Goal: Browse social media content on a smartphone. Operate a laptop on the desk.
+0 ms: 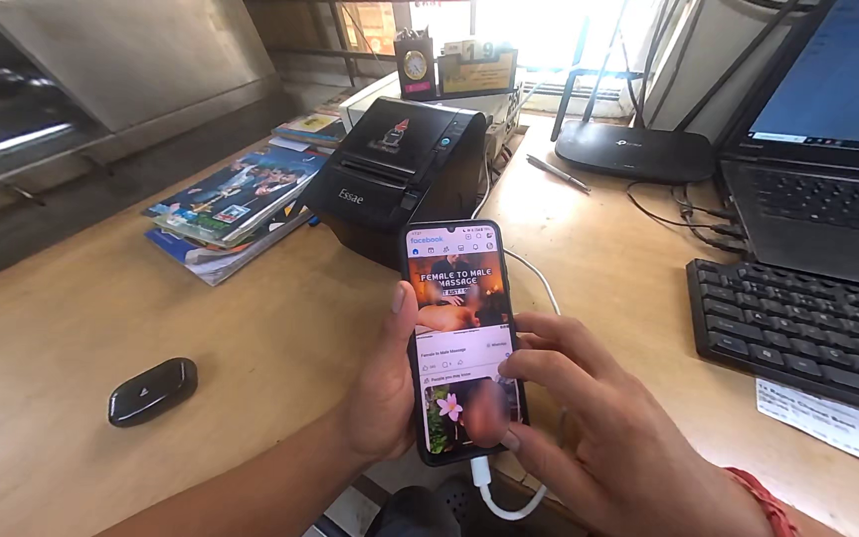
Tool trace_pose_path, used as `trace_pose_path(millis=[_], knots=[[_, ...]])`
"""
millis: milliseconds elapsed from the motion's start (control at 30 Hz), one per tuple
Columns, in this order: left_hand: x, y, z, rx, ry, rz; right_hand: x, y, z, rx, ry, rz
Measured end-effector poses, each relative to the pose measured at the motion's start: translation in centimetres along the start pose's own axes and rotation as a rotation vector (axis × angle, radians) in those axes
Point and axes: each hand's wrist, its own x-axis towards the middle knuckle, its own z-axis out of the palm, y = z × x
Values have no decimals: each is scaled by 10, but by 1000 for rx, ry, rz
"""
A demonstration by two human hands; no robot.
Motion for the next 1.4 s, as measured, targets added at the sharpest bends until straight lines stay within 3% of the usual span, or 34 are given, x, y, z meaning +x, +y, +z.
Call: trace_pose_path(millis=[1400], knots=[[-1, 1, 0, 14, -21, -25, 0, -2, 1, -13, 4, 23]])
